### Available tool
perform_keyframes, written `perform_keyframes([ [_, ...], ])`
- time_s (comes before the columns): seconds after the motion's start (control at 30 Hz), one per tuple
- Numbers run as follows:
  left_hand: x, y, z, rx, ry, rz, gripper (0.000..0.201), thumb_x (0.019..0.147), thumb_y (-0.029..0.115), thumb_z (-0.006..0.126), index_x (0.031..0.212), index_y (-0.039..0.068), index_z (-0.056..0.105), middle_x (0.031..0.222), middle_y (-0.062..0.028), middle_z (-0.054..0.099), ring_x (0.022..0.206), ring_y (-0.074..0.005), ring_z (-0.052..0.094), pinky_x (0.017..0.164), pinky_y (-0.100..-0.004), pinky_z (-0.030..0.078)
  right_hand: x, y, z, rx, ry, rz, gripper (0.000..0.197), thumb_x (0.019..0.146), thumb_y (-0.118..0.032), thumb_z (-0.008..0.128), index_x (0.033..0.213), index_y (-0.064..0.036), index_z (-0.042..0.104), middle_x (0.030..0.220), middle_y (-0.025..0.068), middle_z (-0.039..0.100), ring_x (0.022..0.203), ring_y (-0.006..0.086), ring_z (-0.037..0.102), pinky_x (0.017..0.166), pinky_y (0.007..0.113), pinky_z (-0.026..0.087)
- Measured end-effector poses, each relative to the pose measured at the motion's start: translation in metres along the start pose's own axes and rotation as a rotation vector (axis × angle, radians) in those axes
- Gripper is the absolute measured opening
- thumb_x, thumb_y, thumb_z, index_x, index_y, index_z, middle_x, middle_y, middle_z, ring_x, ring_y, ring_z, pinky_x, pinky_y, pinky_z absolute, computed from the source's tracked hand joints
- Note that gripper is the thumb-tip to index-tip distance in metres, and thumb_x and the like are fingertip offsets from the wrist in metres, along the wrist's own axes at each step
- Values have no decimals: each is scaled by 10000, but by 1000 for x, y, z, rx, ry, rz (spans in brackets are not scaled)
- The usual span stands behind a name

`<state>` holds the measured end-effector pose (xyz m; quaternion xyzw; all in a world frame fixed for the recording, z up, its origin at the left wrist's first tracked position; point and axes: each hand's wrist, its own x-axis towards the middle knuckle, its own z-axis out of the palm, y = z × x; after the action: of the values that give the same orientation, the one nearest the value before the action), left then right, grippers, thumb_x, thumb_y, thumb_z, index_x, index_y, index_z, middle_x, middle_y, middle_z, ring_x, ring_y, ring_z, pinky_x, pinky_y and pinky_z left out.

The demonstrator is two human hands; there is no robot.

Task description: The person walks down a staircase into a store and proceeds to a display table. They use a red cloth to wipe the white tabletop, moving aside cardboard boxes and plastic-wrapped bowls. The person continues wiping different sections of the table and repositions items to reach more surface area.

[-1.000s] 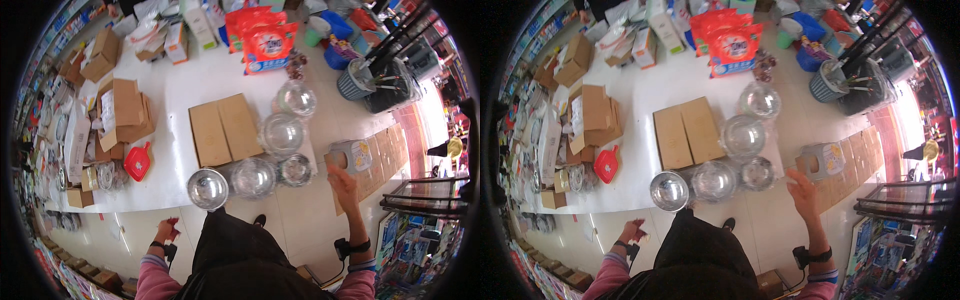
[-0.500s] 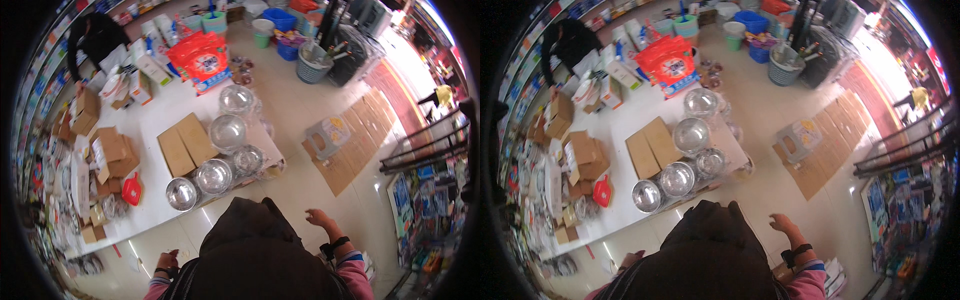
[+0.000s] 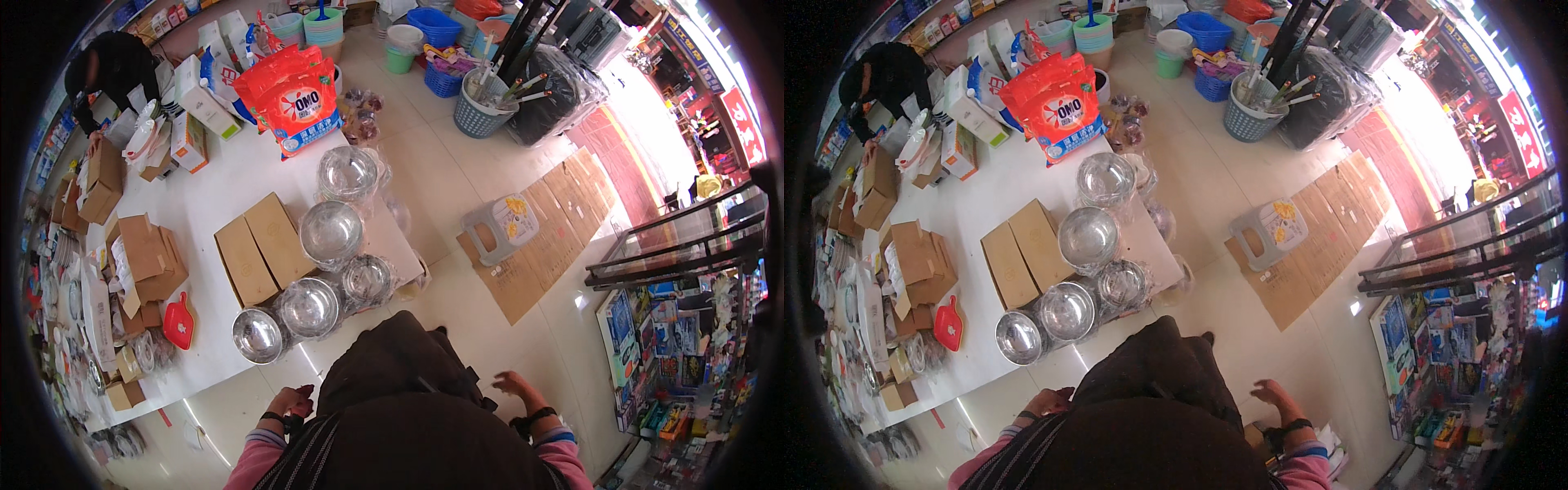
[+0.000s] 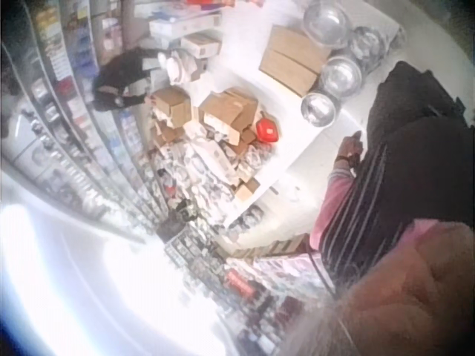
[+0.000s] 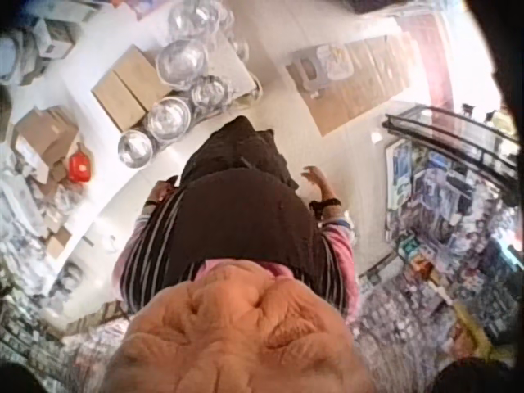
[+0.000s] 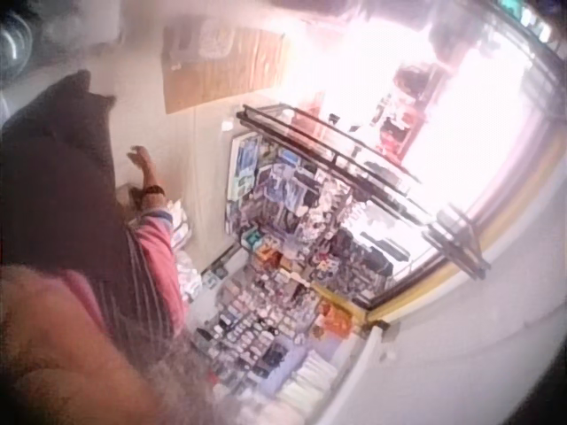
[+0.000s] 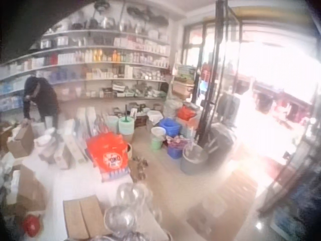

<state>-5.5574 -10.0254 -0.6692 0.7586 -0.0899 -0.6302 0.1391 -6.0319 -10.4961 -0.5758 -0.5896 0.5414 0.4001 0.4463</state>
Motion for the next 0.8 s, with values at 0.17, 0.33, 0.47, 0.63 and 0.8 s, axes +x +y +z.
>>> perform_keyframes([
  [0.17, 6, 16, 19, -53, 140, -185, 149, 859, 119, 578, 898, 60, 710, 800, -79, 699, 641, -206, 590, 597, -391, 480, 18, -86, -60, 110, -450, -365, 581, 847, -302, 645, 1371, -95, 500, 1181, 99, 641, 1026, 228, 627, 785, 387, 560],
  [0.33, -4, 26, 79, 711, 93, 350, 158, 786, 193, 616, 812, 56, 690, 783, -116, 695, 725, -271, 674, 645, -341, 517, 56, -89, -142, 26, -400, -422, 604, 846, -312, 631, 1397, -118, 478, 1114, 88, 666, 961, 204, 634, 751, 357, 564],
  [0.47, -17, 62, 152, 177, 185, 180, 257, 862, 274, 564, 1066, 160, 669, 939, -136, 699, 830, -331, 681, 735, -419, 528, 117, -72, -201, -693, -117, -571, 637, 788, -431, 703, 1310, -93, 567, 1200, 171, 640, 1066, 312, 634, 926, 417, 504],
  [0.63, -39, 121, 225, 8, 121, 24, 310, 886, 312, 536, 1139, 174, 649, 1035, -137, 684, 976, -329, 649, 833, -415, 504, 147, -114, -262, -561, -104, -729, 586, 781, -387, 695, 1247, -44, 601, 1040, 202, 686, 1005, 348, 645, 917, 400, 498],
  [0.8, -32, 156, 258, -229, 287, 70, 354, 821, 380, 646, 617, 92, 629, 571, -40, 579, 495, -164, 516, 460, -341, 373, 148, -157, -296, -581, -107, -739, 586, 777, -361, 694, 1261, -47, 589, 1061, 200, 681, 1013, 332, 646, 898, 392, 507],
])
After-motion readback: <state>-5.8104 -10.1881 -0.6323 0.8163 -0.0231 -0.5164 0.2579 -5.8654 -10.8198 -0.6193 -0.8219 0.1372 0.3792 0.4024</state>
